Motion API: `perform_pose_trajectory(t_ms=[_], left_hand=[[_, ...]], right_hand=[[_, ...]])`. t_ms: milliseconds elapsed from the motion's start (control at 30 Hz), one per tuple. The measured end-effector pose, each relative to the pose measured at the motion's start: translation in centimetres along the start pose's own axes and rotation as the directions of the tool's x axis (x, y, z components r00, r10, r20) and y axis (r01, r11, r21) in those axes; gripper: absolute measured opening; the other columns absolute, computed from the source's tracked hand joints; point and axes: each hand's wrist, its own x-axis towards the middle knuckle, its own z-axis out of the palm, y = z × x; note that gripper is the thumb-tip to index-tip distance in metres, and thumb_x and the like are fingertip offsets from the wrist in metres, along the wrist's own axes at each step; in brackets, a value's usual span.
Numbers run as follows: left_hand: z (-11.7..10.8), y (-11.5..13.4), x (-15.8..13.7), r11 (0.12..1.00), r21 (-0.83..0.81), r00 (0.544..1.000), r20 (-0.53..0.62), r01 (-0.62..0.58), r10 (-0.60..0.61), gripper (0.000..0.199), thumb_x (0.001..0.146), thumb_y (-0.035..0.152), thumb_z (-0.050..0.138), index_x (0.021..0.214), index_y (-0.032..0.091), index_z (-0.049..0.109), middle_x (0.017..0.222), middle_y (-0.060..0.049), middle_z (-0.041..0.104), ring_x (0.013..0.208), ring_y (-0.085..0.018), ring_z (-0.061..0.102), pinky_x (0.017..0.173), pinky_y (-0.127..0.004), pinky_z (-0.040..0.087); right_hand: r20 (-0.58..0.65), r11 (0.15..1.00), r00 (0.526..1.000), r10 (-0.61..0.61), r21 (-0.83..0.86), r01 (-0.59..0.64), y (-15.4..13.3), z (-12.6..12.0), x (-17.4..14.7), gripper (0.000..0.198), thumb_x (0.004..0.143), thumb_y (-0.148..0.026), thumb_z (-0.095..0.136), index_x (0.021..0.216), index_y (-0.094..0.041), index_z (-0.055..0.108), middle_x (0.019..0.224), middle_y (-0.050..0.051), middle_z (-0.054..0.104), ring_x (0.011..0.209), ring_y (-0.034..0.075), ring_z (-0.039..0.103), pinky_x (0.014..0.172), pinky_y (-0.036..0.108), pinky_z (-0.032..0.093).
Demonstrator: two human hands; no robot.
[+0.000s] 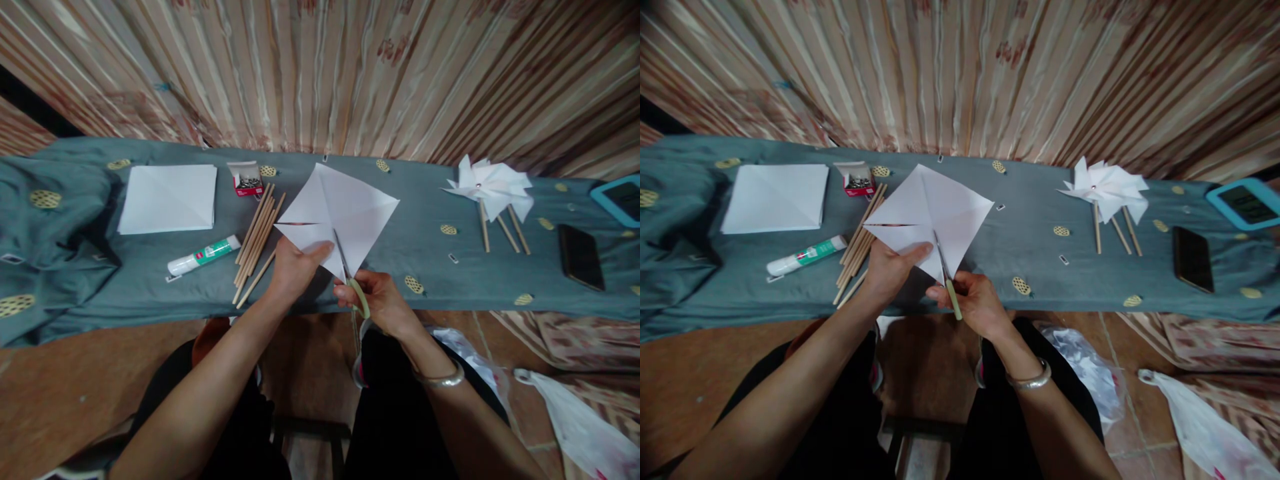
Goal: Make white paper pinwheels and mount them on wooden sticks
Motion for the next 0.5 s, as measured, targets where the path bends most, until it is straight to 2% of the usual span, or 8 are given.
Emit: perform_pose_trajectory(t_ms=[167, 300, 500], left_hand=[[0.00, -0.14, 0.01, 1.000, -0.003, 1.000, -0.001, 0.012, -0.012, 0.021, 0.062, 0.025, 0.073, 0.078, 0.018, 0.062, 0.073, -0.001, 0.067, 0.065, -0.018, 0.062, 0.064, -0.030, 0.051], [-0.13, -0.30, 0.05, 1.000, 0.001, 1.000, 0.020, -0.006, 0.006, 0.024, 0.064, 0.024, 0.073, 0.084, 0.019, 0.061, 0.074, 0.000, 0.065, 0.064, -0.016, 0.060, 0.062, -0.028, 0.049], [-0.22, -0.38, 0.09, 0.999, -0.032, 0.999, 0.036, 0.007, -0.006, 0.028, 0.065, 0.022, 0.073, 0.090, 0.018, 0.060, 0.075, 0.001, 0.065, 0.065, -0.015, 0.060, 0.063, -0.027, 0.048]], right_hand=[[0.005, 1.000, 1.000, -0.005, -0.018, 0.005, 0.48, -0.26, 0.14, 0.035, 0.059, -0.046, 0.083, 0.070, -0.016, 0.067, 0.058, -0.001, 0.062, 0.054, 0.010, 0.054, 0.051, 0.021, 0.042], [0.011, 1.000, 1.000, -0.005, 0.002, 0.005, 0.72, -0.34, 0.22, 0.036, 0.059, -0.045, 0.083, 0.075, -0.016, 0.069, 0.059, -0.001, 0.063, 0.054, 0.010, 0.055, 0.052, 0.022, 0.044], [-0.001, 0.999, 1.000, 0.008, 0.043, -0.008, 0.73, -0.15, 0.28, 0.036, 0.054, -0.045, 0.085, 0.071, -0.017, 0.068, 0.060, -0.002, 0.062, 0.053, 0.009, 0.055, 0.052, 0.022, 0.045]])
